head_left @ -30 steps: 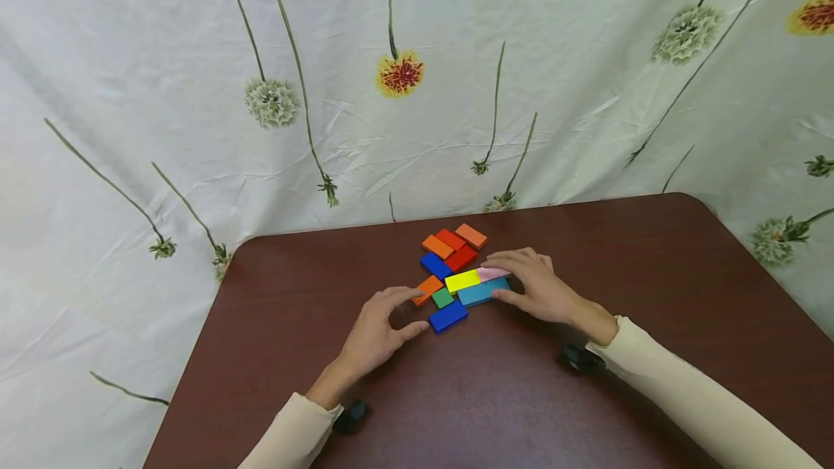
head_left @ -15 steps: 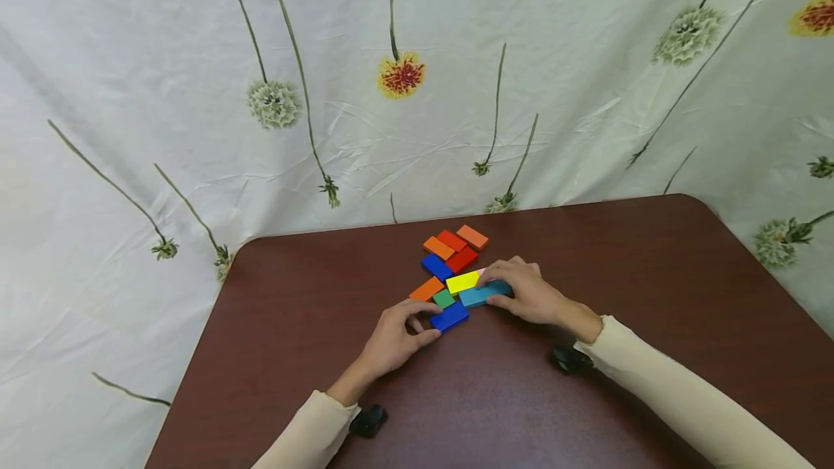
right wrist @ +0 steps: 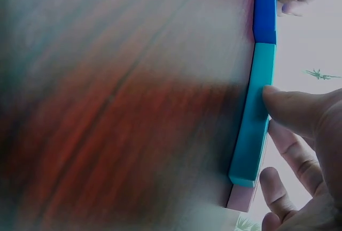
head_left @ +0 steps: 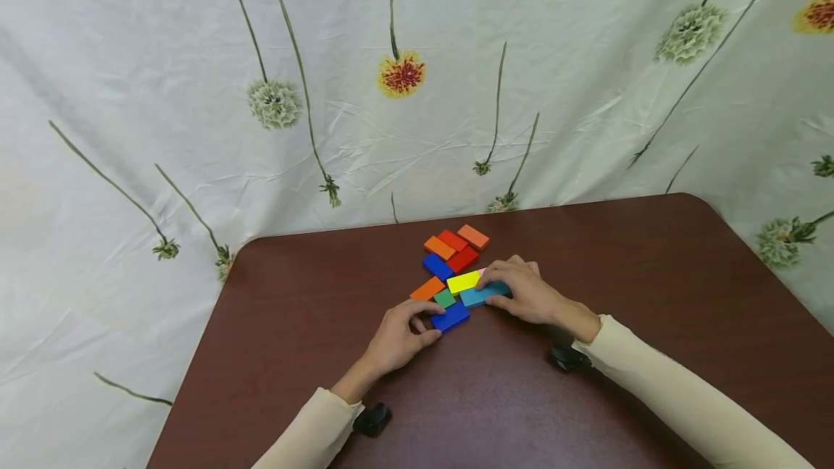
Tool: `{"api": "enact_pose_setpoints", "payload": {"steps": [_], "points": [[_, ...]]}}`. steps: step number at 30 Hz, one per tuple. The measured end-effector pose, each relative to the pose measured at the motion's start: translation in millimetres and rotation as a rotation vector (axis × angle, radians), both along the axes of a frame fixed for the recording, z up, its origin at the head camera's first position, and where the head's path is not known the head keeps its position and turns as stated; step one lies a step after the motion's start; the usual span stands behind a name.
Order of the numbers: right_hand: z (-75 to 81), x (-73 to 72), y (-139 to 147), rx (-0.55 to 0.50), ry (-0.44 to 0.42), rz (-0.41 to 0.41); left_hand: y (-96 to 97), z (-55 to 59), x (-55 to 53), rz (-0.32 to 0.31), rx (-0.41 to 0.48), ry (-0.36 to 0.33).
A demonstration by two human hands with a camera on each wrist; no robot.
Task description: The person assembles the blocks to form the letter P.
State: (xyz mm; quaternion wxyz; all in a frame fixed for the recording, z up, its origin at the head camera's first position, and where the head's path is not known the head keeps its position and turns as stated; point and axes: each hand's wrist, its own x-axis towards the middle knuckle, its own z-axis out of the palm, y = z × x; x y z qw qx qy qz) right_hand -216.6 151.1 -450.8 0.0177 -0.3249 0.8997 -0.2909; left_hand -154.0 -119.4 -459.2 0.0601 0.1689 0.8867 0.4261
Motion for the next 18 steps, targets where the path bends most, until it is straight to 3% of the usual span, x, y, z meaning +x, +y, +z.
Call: {"api": "enact_pose_setpoints", "payload": {"steps": [18], "points": [[0.0,-0.2,4.1,0.016,-0.006,0.030,3.7,3.8,-2.8,-0.011,-0.010,-0.028]]}}
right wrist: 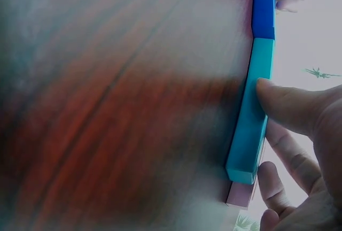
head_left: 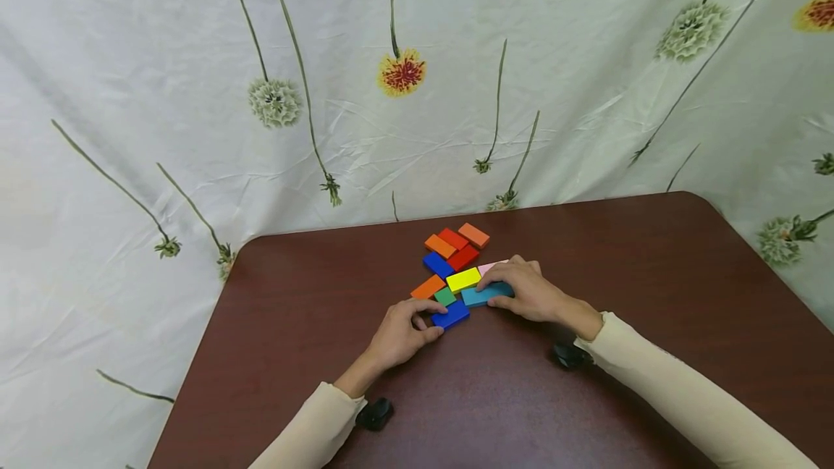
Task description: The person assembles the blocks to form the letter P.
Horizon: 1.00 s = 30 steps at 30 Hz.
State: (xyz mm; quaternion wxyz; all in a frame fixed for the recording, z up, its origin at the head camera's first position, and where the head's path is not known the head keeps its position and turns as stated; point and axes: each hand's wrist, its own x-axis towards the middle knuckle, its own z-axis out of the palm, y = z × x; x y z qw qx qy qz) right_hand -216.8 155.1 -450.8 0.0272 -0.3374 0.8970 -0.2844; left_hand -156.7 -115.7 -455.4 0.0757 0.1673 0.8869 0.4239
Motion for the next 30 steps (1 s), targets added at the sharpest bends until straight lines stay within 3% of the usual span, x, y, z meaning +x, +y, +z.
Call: {"api": "enact_pose_setpoints", "payload": {"steps": [15,30], "points": [[4.6,1.5,2.4,0.032,0.002,-0.019,0.1,-0.6,-4.3,0.002,0.047,-0.052],[2.9,2.6,0.9,0.006,-0.026,-0.019,-1.7,-1.0,-0.7,0.019,0.075,-0.063]]}}
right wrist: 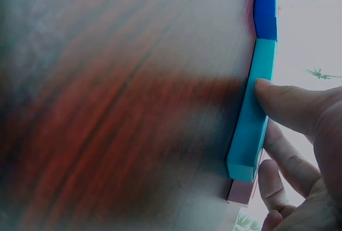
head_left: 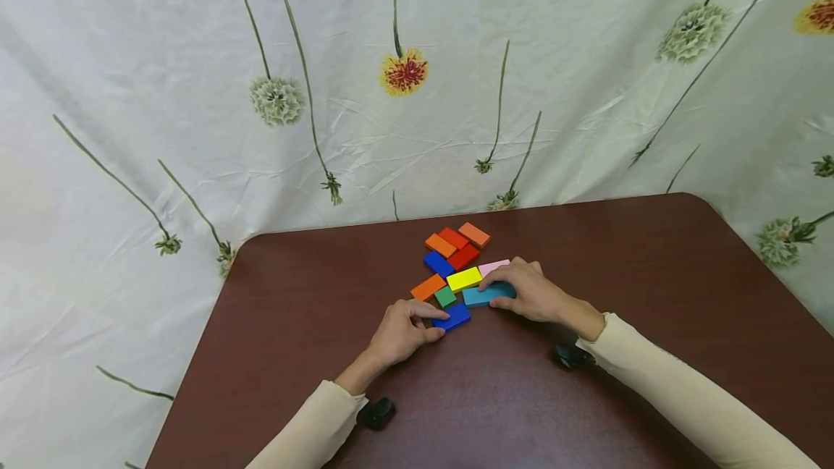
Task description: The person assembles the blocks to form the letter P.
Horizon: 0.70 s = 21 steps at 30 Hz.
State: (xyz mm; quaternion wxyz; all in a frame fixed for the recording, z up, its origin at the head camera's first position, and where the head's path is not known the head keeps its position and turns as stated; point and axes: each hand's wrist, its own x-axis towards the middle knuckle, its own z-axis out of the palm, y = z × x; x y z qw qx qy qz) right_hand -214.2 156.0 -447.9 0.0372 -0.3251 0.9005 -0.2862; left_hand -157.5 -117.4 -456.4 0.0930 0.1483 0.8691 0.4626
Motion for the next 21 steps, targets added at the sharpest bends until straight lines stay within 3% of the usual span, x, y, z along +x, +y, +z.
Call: {"api": "enact_pose_setpoints", "payload": {"steps": [21], "points": [[3.4,-1.3,-0.4,0.077,0.016,-0.027,-1.2,-0.7,0.8,0.009,0.014,-0.036]]}}
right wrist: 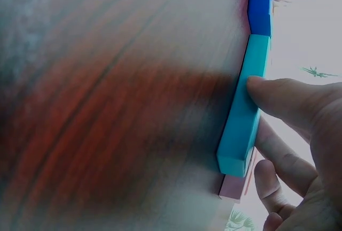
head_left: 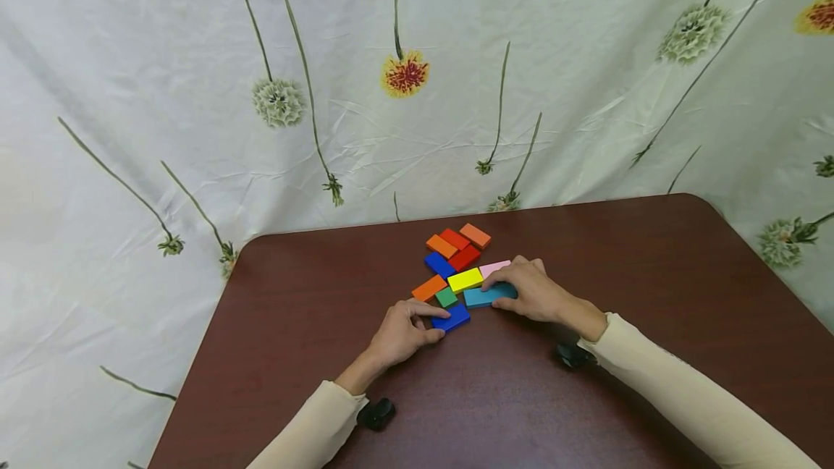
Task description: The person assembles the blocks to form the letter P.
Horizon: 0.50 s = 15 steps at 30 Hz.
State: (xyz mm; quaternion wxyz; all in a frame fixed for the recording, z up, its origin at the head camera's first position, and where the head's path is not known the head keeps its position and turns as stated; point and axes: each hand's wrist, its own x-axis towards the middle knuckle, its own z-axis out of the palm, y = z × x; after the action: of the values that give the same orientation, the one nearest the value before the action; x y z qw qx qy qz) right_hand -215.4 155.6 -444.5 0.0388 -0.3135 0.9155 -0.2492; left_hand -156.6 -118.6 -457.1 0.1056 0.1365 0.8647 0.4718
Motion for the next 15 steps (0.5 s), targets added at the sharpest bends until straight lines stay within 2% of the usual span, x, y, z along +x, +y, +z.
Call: {"api": "enact_pose_setpoints", "payload": {"steps": [9,15], "points": [[-3.8,2.1,2.4,-0.018,0.041,0.011,-0.2,-1.1,0.5,-0.003,0.005,0.000],[-2.6,8.3,5.7,-0.036,0.041,-0.040,-0.6,-0.7,-0.8,-0.009,0.006,-0.001]]}}
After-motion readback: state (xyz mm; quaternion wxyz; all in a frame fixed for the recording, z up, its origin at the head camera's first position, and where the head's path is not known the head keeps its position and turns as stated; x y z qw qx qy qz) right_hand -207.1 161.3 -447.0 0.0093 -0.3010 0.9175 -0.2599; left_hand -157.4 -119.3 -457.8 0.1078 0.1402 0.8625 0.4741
